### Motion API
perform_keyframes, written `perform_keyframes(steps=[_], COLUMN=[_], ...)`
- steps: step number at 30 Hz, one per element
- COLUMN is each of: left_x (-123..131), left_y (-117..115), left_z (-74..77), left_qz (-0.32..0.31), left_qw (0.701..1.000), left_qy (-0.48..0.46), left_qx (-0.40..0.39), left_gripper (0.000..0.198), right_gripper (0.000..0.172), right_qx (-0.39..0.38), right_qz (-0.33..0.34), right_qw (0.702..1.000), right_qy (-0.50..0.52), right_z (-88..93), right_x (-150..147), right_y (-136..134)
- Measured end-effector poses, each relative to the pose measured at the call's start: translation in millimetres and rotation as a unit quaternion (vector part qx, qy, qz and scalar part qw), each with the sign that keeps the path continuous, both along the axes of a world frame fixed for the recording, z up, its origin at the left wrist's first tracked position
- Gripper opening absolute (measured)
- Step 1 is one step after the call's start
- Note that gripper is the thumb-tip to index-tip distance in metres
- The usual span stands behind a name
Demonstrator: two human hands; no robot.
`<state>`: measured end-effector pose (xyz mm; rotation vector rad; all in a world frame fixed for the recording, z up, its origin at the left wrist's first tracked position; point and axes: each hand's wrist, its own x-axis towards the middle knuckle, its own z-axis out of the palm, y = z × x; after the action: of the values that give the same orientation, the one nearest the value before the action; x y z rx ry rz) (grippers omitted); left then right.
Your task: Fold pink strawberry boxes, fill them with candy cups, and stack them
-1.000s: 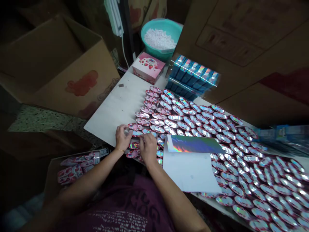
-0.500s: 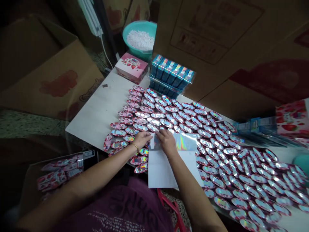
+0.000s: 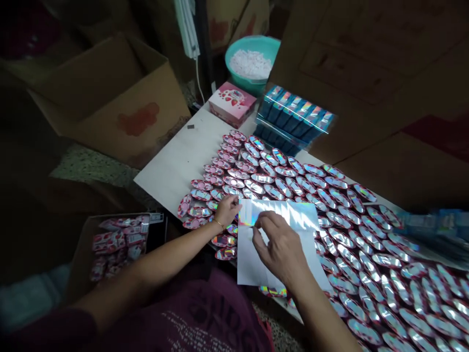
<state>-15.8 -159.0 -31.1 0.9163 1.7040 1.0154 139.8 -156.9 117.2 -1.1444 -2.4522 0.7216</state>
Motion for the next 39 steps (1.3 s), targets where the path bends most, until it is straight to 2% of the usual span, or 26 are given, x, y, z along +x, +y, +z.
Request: perform_keyframes(steps=[1,3,5,8,12,16,18,21,24,31,37,39], left_x=[-7.2,-25.4,-45.5,-68.3,-79.4,-91.1,-100.7,-115.0,-122.5,-117.2,-116.9,-116.9], left_y=[-7.9,-30.3,-57.4,-93.1,-114.1,-121.7,-125.3,-126.9,-123.4,-117.7,-114.7,-111.7], left_z=[7.3,23.4,37.7,50.7,53.7,44.7,35.9,19.7,5.5,-11.6,-11.6,-9.4], left_qz=[0.019,0.057,0.085,0.136,0.215,0.27,0.301,0.36,0.379,0.392,0.351,0.336], left_qw=[0.999,0.99,0.973,0.959,0.951,0.945,0.939,0.923,0.917,0.906,0.912,0.909], left_qy=[-0.029,-0.125,-0.213,-0.249,-0.221,-0.177,-0.155,-0.105,-0.054,0.034,0.101,0.136], left_qx=[0.018,0.02,0.006,0.005,-0.023,-0.045,-0.06,-0.088,-0.115,-0.156,-0.186,-0.208], left_gripper=[0.021,0.034,0.05,0.048,0.032,0.026,0.024,0.022,0.022,0.023,0.02,0.018], right_gripper=[0.007,0.009,0.01,0.012,0.015,0.02,0.02,0.016,0.015,0.016,0.018,0.016], right_qx=[-0.03,-0.089,-0.134,-0.178,-0.235,-0.286,-0.256,-0.143,-0.05,0.061,0.087,0.074], right_qz=[0.014,0.033,0.043,0.057,0.078,0.095,0.114,0.142,0.172,0.242,0.267,0.249], right_qw=[0.999,0.995,0.99,0.982,0.969,0.953,0.96,0.979,0.982,0.956,0.945,0.951], right_qy=[0.002,0.0,0.0,0.015,0.028,0.021,0.019,-0.008,-0.065,-0.152,-0.165,-0.167], right_z=[5.3,3.1,-10.3,-33.7,-53.4,-75.0,-90.7,-113.9,-128.6,-139.3,-141.7,-141.3], right_x=[-9.3,-30.0,-50.2,-74.7,-99.0,-128.1,-147.1,-176.3,-198.4,-218.7,-221.2,-222.1], right_y=[3.4,13.2,23.0,30.1,27.7,26.1,26.1,25.6,25.5,30.6,33.0,32.6])
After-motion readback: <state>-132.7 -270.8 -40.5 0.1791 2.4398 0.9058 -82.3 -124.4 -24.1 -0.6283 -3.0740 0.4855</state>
